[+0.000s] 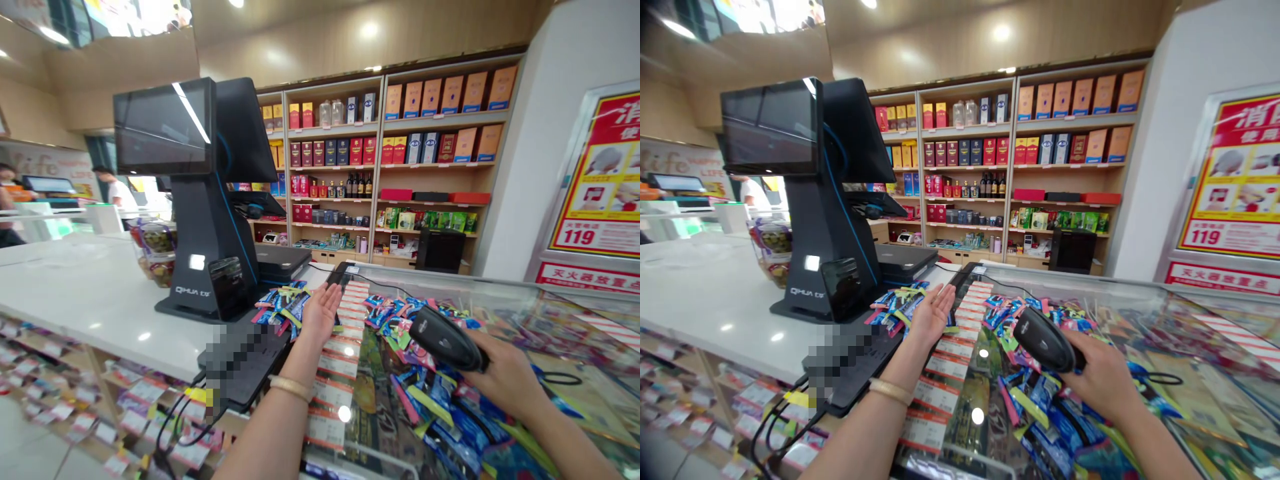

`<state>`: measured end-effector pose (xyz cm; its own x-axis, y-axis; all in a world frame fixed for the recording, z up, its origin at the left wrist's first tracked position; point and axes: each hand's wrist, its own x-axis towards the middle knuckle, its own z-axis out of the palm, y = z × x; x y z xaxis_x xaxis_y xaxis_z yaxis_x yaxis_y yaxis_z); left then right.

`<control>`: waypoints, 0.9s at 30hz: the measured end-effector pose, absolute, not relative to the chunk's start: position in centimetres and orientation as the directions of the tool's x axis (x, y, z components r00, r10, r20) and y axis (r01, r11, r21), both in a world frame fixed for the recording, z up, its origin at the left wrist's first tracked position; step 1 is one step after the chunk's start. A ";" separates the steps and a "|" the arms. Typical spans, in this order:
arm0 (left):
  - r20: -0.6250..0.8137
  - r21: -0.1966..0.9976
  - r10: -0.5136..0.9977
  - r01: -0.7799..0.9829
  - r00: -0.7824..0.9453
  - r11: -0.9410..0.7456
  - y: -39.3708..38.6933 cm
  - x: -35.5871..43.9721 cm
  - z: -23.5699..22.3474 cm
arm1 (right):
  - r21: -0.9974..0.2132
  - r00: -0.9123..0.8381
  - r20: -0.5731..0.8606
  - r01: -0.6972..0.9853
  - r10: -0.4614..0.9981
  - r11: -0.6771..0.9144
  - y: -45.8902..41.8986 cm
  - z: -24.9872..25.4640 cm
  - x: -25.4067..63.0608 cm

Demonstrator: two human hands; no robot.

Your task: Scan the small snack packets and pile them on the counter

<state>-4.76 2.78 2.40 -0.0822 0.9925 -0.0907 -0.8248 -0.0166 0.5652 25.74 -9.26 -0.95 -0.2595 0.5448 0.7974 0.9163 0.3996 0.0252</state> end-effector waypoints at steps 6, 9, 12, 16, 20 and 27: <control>0.015 0.734 0.998 -0.677 -0.060 -0.052 2.4 -3.8 1.7 | -0.018 -0.215 0.801 0.924 0.558 0.381 -9.5 -0.4 25.4; 0.174 0.896 0.983 -0.425 0.060 -0.133 1.8 -2.5 0.6 | -0.042 -0.185 0.809 0.929 0.559 0.368 -9.6 -0.1 25.3; 0.315 0.947 0.921 -0.135 0.228 -0.291 1.2 -1.1 -0.9 | -0.062 -0.161 0.812 0.932 0.561 0.358 -9.6 0.0 25.4; 0.513 0.828 0.788 0.045 0.340 -0.559 0.5 0.5 -2.7 | -0.056 -0.160 0.825 0.931 0.541 0.361 -9.5 0.0 25.5; 0.561 0.751 0.661 0.028 0.498 -0.659 0.3 1.7 -3.4 | -0.068 -0.155 0.814 0.932 0.560 0.357 -9.5 0.0 25.3; 0.603 0.627 0.589 0.137 0.538 -0.767 0.5 2.5 -3.3 | -0.057 -0.182 0.806 0.923 0.563 0.381 -9.7 0.1 25.1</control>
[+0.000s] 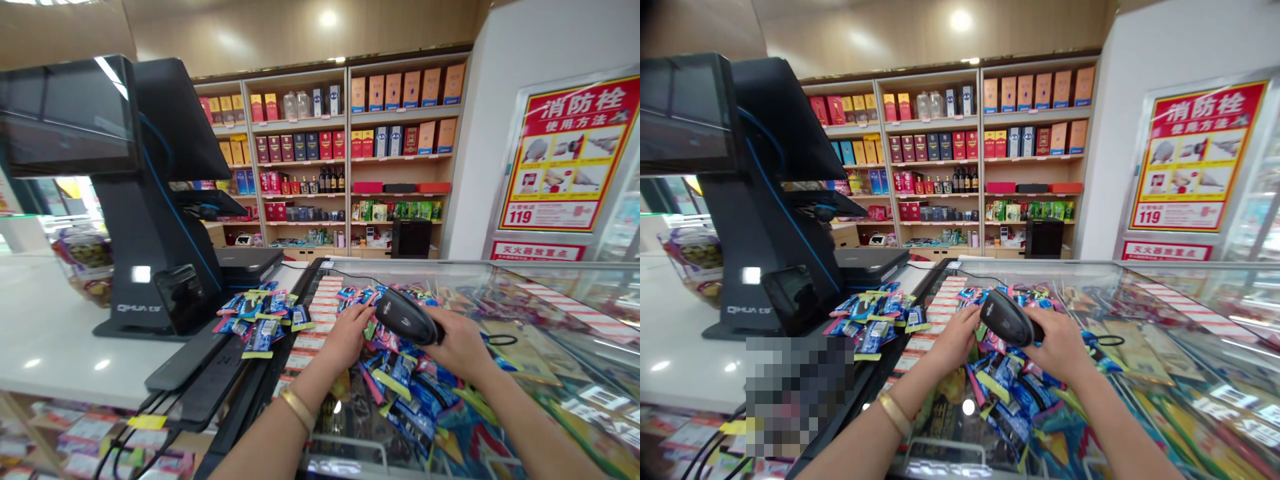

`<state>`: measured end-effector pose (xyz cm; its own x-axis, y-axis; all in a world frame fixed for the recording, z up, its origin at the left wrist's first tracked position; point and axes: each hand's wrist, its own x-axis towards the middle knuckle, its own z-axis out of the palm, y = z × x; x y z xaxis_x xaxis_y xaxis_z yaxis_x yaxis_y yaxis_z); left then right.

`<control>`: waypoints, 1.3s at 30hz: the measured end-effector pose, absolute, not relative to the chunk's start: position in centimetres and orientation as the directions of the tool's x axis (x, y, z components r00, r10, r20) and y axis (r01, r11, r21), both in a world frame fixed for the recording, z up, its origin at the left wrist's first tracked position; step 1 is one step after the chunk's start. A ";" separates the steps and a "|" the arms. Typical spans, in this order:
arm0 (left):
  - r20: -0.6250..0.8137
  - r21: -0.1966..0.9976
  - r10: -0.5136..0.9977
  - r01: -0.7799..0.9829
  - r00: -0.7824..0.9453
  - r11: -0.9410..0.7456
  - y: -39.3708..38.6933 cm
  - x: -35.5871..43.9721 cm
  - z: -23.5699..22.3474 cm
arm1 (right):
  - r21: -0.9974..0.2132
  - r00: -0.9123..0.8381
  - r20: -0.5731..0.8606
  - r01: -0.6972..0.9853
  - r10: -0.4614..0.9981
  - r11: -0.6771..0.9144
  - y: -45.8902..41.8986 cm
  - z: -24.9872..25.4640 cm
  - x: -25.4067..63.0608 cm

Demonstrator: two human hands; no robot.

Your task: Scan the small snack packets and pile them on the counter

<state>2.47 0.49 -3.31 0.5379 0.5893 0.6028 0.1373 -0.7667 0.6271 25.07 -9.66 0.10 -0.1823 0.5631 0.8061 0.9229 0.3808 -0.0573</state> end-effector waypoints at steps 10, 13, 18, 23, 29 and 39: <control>0.547 0.835 0.804 -0.081 0.232 -0.544 0.6 1.3 -2.6 | -0.037 -0.191 0.812 0.926 0.552 0.375 -9.7 0.2 24.9; 0.409 0.898 0.900 -0.244 0.152 -0.367 0.7 1.0 -2.0 | -0.028 -0.198 0.821 0.923 0.535 0.384 -9.8 0.3 24.8; 0.094 0.822 0.949 -0.561 0.300 0.096 0.6 -0.1 -1.0 | -0.018 -0.211 0.817 0.921 0.537 0.390 -9.8 0.3 24.8; -0.036 0.727 0.927 -0.626 0.374 0.281 0.5 -0.4 -0.2 | -0.039 -0.239 0.773 0.907 0.588 0.419 -9.9 0.4 24.5; -0.062 0.712 0.919 -0.628 0.388 0.313 0.0 0.1 0.3 | -0.076 -0.258 0.727 0.891 0.636 0.448 -10.1 0.5 24.3; -0.093 0.705 0.929 -0.635 0.359 0.316 0.0 0.4 0.2 | -0.088 -0.266 0.705 0.887 0.657 0.454 -10.2 0.6 24.2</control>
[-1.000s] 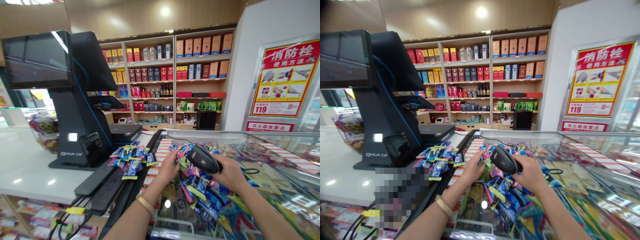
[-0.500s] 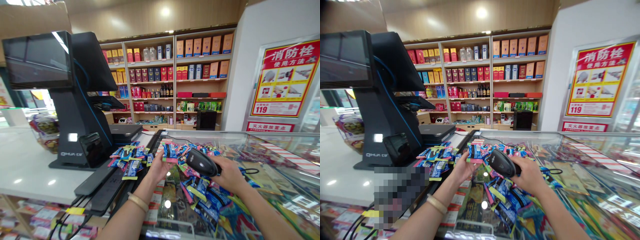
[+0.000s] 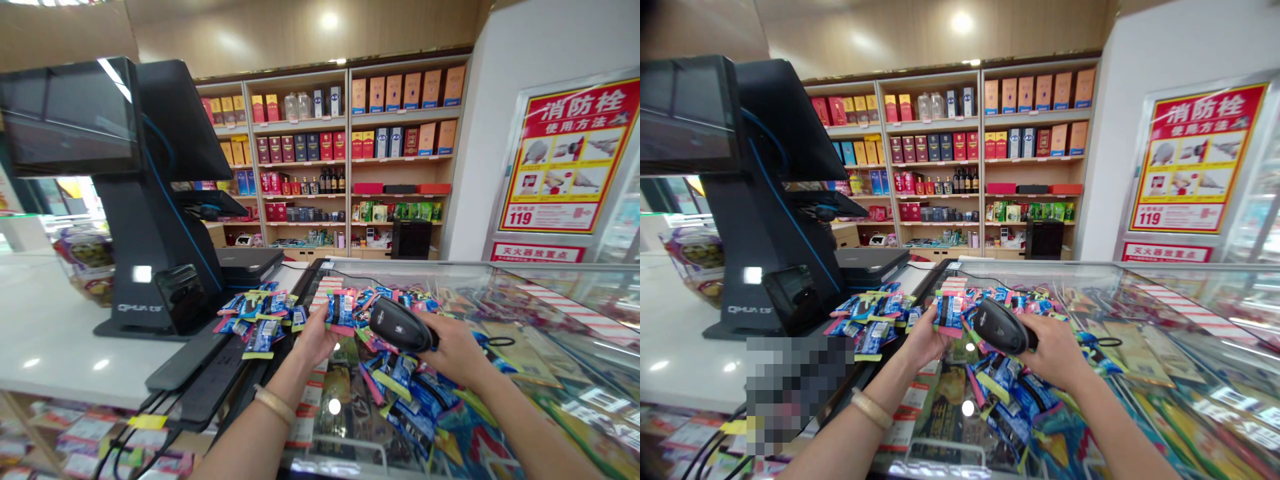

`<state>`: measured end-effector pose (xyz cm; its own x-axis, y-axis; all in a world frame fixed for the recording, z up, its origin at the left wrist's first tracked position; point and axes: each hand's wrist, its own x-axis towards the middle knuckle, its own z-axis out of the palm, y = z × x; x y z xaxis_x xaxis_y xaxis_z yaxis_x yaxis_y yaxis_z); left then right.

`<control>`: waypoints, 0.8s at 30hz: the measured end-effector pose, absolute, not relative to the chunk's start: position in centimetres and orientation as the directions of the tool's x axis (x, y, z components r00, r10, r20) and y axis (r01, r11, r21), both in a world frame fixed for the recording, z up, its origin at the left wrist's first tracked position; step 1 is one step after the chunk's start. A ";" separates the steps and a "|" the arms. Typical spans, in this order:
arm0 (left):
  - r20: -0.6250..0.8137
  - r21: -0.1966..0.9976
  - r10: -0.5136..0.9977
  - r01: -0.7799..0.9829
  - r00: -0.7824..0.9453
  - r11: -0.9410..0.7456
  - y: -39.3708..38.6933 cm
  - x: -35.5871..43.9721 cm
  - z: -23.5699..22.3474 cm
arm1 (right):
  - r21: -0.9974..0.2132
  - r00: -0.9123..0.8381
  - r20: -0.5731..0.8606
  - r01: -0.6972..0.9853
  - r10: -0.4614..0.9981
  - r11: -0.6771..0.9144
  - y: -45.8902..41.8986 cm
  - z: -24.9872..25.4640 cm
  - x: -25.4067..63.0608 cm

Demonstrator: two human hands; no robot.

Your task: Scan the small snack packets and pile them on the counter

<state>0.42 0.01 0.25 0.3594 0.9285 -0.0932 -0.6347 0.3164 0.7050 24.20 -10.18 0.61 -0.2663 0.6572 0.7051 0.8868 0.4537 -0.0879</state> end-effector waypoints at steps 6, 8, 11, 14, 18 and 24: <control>-0.177 0.654 0.930 -0.668 0.321 0.355 -0.4 0.2 0.7 | -0.048 -0.269 0.760 0.884 0.592 0.465 -10.2 0.6 24.3; -0.189 0.596 0.946 -0.735 0.264 0.324 -0.3 -0.2 1.4 | -0.025 -0.273 0.773 0.889 0.573 0.457 -10.1 0.6 24.4; -0.128 0.479 0.982 -0.859 0.135 0.181 0.2 -1.2 3.0 | -0.004 -0.281 0.779 0.892 0.560 0.452 -10.1 0.6 24.4; -0.055 0.361 0.998 -0.932 0.022 0.040 1.2 -3.2 4.7 | 0.015 -0.295 0.781 0.890 0.551 0.455 -10.1 0.5 24.5; -0.154 0.254 0.986 -0.967 -0.067 -0.026 2.8 -6.0 5.4 | 0.039 -0.307 0.785 0.891 0.538 0.451 -10.0 0.3 24.7; -0.220 0.220 0.975 -0.972 0.030 0.079 3.1 -6.5 4.1 | 0.074 -0.317 0.785 0.901 0.532 0.427 -9.9 0.0 24.9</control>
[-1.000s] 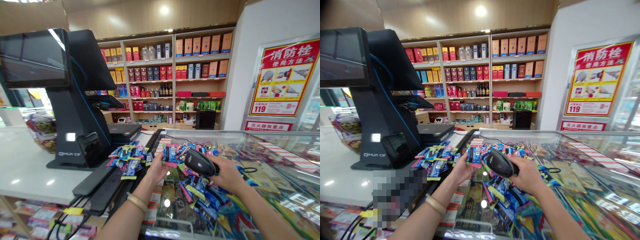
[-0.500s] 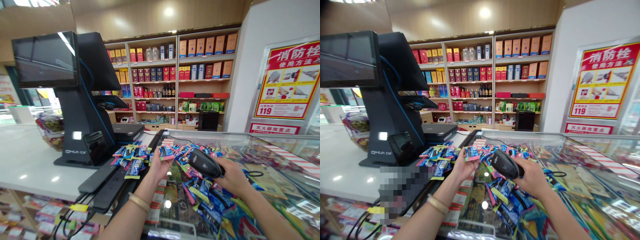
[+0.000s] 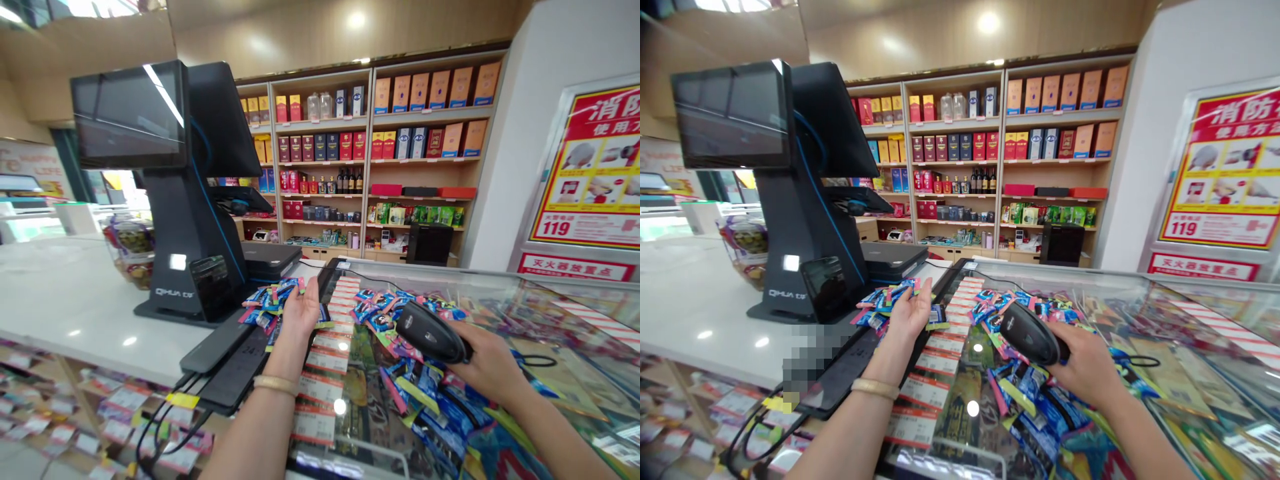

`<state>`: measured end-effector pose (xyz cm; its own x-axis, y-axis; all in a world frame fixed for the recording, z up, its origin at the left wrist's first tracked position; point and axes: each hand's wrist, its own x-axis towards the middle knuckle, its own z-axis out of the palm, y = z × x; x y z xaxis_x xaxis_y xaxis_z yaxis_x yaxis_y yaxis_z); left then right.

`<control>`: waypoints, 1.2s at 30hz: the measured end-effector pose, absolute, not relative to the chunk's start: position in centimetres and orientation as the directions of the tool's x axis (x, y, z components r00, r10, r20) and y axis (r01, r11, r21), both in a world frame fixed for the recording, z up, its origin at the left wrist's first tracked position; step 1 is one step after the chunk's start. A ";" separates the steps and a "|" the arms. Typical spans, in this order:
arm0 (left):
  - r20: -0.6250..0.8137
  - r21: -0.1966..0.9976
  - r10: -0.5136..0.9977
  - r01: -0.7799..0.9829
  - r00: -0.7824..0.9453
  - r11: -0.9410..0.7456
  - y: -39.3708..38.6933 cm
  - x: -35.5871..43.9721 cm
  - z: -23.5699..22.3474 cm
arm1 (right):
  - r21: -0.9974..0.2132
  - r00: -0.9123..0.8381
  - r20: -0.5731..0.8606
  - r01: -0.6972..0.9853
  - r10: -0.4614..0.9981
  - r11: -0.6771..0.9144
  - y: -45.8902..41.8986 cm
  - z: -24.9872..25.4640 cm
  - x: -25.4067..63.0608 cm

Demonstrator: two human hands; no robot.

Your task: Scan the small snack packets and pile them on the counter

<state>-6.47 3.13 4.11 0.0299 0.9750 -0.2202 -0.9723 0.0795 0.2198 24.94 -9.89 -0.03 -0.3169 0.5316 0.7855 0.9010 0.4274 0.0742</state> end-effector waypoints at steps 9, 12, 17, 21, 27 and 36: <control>-0.237 0.312 0.957 -0.920 0.166 0.237 2.0 -4.6 3.6 | 0.050 -0.297 0.791 0.903 0.535 0.427 -9.8 -0.2 25.2; -0.117 0.630 0.972 -0.741 0.205 0.232 0.9 -2.9 2.8 | 0.029 -0.280 0.795 0.904 0.539 0.427 -9.8 -0.1 25.1; 0.229 0.973 0.858 -0.111 0.459 -0.201 -1.7 -0.1 0.8 | -0.007 -0.232 0.811 0.914 0.537 0.407 -9.9 0.2 25.0; 0.364 0.813 0.629 0.095 0.687 -0.575 -3.3 0.8 -0.2 | -0.031 -0.215 0.802 0.917 0.558 0.398 -9.8 0.2 25.1; 0.345 0.548 0.452 0.214 0.822 -0.809 -4.2 1.9 -1.3 | -0.041 -0.170 0.824 0.934 0.541 0.356 -9.5 0.2 25.8; 0.416 0.806 0.631 0.055 0.654 -0.589 -4.2 2.0 -0.5 | -0.039 -0.148 0.844 0.942 0.516 0.333 -9.5 0.2 26.1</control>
